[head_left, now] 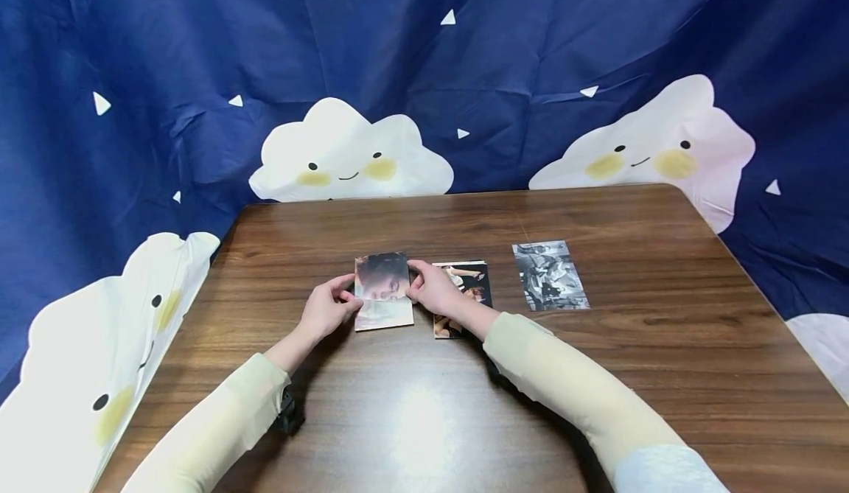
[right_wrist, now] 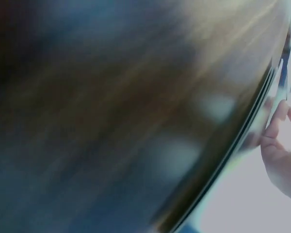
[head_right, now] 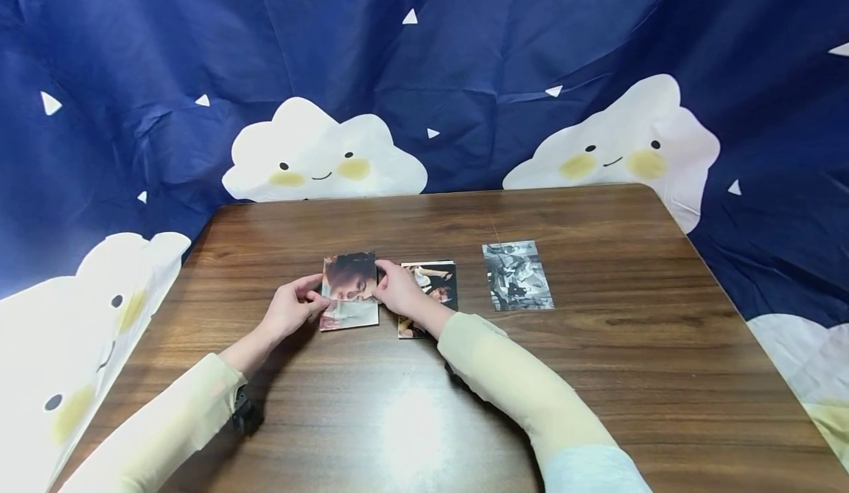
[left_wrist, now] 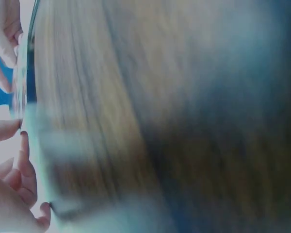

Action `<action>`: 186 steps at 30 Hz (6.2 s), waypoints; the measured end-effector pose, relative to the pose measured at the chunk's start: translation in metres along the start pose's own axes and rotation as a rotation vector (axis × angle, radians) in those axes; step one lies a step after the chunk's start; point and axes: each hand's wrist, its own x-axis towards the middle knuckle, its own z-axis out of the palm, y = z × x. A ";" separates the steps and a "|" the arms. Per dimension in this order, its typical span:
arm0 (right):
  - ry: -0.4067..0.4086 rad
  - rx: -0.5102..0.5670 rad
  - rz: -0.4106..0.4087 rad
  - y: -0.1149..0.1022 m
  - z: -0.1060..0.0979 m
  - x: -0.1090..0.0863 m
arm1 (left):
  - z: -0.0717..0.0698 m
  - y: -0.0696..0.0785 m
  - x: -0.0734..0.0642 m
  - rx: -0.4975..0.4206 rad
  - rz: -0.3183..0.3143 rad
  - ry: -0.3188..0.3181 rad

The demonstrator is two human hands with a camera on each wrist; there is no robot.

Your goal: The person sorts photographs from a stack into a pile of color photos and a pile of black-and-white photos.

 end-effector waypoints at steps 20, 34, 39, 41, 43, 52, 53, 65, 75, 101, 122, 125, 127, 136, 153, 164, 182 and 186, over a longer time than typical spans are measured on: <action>-0.026 -0.170 -0.005 -0.006 0.014 0.014 | -0.015 -0.004 0.010 0.194 -0.058 -0.082; -0.055 -0.152 -0.009 -0.009 0.011 0.013 | -0.011 -0.004 0.011 0.278 0.018 -0.061; -0.062 -0.057 0.021 -0.008 0.002 0.012 | -0.010 -0.004 0.012 0.260 0.003 -0.048; -0.060 0.010 0.037 -0.005 -0.005 0.010 | -0.010 -0.004 0.010 0.248 -0.001 -0.030; -0.047 0.075 0.046 -0.001 -0.015 0.007 | -0.010 -0.002 0.008 0.226 -0.001 -0.002; 0.052 0.169 -0.019 0.026 -0.069 -0.014 | 0.012 0.032 0.006 -0.028 0.115 0.067; 0.059 0.174 -0.027 0.029 -0.074 -0.018 | 0.017 0.038 0.005 -0.052 0.121 0.064; 0.061 0.081 -0.009 0.070 -0.103 -0.070 | 0.074 0.066 -0.005 -0.055 0.197 -0.113; 0.038 0.023 -0.016 0.084 -0.095 -0.082 | 0.097 0.067 -0.005 0.108 0.284 -0.122; 0.053 -0.054 0.005 0.078 -0.092 -0.084 | 0.101 0.071 -0.001 0.075 0.122 -0.069; 0.136 0.098 0.103 0.076 -0.089 -0.076 | 0.102 0.072 -0.001 0.055 0.091 -0.047; 0.122 0.129 0.128 0.075 -0.090 -0.074 | 0.101 0.073 -0.001 0.050 0.090 -0.048; 0.118 0.145 0.138 0.076 -0.089 -0.074 | 0.100 0.074 -0.002 0.040 0.093 -0.046; 0.125 0.129 0.121 0.074 -0.087 -0.076 | 0.101 0.076 -0.003 -0.039 0.046 -0.031; 0.106 0.244 0.038 0.078 -0.088 -0.076 | 0.100 0.077 -0.004 -0.147 0.004 -0.037; 0.126 0.207 0.150 0.070 -0.086 -0.074 | 0.100 0.081 -0.002 -0.186 -0.091 -0.049; 0.162 0.202 0.065 0.064 -0.080 -0.073 | 0.088 0.078 -0.003 -0.300 -0.067 -0.024; 0.159 0.214 0.041 0.057 -0.077 -0.068 | 0.082 0.073 -0.005 -0.347 -0.039 -0.001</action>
